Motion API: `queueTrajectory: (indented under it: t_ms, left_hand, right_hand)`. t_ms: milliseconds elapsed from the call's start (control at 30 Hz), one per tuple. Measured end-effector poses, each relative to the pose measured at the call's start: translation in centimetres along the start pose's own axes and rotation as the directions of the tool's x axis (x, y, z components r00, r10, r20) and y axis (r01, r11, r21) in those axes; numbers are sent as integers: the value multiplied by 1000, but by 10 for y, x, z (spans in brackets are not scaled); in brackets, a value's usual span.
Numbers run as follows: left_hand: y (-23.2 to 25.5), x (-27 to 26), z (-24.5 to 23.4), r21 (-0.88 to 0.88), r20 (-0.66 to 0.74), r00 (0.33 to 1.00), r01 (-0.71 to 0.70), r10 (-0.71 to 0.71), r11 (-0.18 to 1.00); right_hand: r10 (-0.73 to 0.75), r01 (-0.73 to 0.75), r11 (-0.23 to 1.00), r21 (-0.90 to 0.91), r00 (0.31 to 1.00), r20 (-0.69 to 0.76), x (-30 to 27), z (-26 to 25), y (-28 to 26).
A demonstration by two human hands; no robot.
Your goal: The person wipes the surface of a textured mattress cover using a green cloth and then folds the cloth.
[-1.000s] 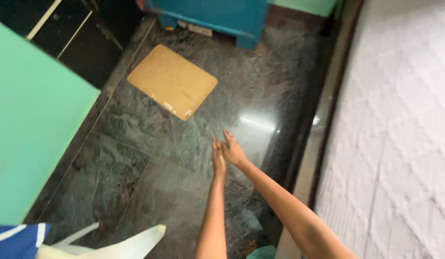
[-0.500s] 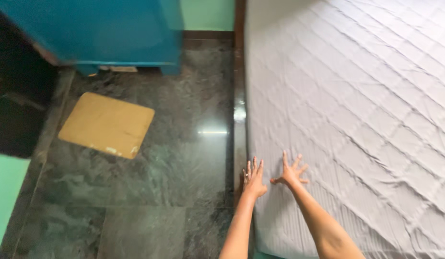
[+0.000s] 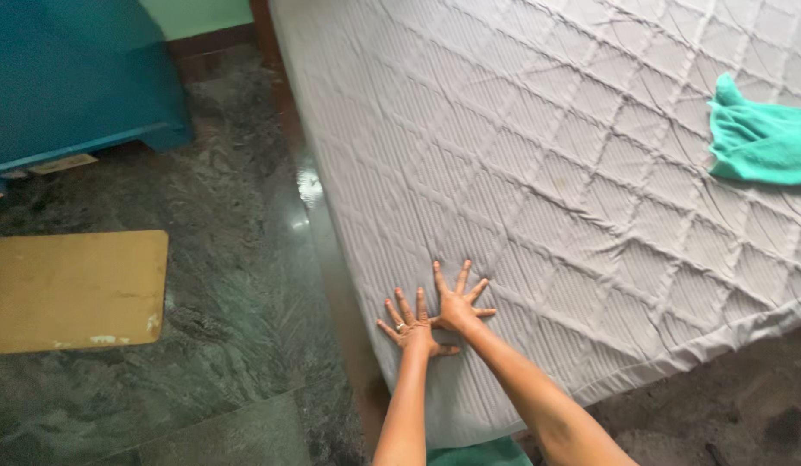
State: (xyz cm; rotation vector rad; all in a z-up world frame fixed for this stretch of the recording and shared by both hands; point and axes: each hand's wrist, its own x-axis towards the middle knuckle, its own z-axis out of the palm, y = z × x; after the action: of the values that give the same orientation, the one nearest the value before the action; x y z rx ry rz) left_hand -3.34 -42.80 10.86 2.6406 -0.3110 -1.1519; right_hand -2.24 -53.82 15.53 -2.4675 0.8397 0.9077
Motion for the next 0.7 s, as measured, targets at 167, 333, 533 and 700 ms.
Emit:
queueTrajectory:
  t_ms: [167, 333, 533, 700]
  left_hand:
    - [3, 2, -8, 68, 74, 995, 64, -69, 996]
    - [0, -1, -3, 60, 32, 996, 76, -78, 995]
    - [-2, 13, 15, 81, -62, 990, 134, -129, 988]
    - [-2, 16, 13, 193, -19, 975, 222, -222, 956]
  right_hand:
    - [-37, 38, 999, -40, 999, 21, -6, -14, 1]
    - [-200, 200, 975, -101, 980, 8, 8, -5, 27]
    - [-530, 486, 821, -301, 844, -83, 73, -31, 138]
    - [49, -43, 996, 73, 994, -93, 90, -133, 253]
